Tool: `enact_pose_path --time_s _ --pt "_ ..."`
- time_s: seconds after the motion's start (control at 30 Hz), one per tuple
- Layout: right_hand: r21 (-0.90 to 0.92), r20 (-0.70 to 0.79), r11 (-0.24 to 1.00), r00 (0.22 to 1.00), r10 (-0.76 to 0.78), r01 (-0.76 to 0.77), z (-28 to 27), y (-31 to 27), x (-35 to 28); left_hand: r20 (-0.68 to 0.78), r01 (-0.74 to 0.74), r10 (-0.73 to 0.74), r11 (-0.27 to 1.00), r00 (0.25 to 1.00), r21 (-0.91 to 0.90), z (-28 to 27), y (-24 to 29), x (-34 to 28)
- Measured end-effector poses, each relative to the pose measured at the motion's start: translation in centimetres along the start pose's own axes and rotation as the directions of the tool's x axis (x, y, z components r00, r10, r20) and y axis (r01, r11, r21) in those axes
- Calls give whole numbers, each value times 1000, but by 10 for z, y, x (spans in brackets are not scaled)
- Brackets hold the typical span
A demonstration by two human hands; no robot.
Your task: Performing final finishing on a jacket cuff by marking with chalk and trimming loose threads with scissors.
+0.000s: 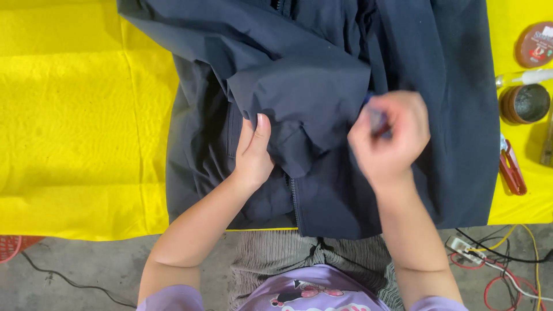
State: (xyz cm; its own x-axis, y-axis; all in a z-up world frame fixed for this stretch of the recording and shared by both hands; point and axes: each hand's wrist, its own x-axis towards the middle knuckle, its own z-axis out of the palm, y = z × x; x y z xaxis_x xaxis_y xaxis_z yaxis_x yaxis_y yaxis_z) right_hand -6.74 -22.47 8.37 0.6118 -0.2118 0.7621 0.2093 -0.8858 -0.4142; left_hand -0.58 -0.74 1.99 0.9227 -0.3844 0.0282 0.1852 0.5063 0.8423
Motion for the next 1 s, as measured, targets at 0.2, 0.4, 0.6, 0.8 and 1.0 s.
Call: enact_pose_path --time_s 0.2,0.4,0.6,0.8,1.0 --pt "123 289 983 943 -166 136 21 -30 -50 -72 -7 3 998 997 -57 -16 -15 7" --pt "-23 -223 998 973 -54 50 -35 16 8 -45 73 -71 996 996 58 -18 0 6" --pt "174 149 933 928 -341 315 40 -58 -63 54 102 -103 994 993 32 -14 -9 0" --pt "-104 154 994 988 3 13 16 4 -10 -120 224 -238 967 964 -122 28 47 2" --pt "206 -23 972 994 -108 110 -15 -13 -19 -89 227 -240 964 967 -137 4 28 6"
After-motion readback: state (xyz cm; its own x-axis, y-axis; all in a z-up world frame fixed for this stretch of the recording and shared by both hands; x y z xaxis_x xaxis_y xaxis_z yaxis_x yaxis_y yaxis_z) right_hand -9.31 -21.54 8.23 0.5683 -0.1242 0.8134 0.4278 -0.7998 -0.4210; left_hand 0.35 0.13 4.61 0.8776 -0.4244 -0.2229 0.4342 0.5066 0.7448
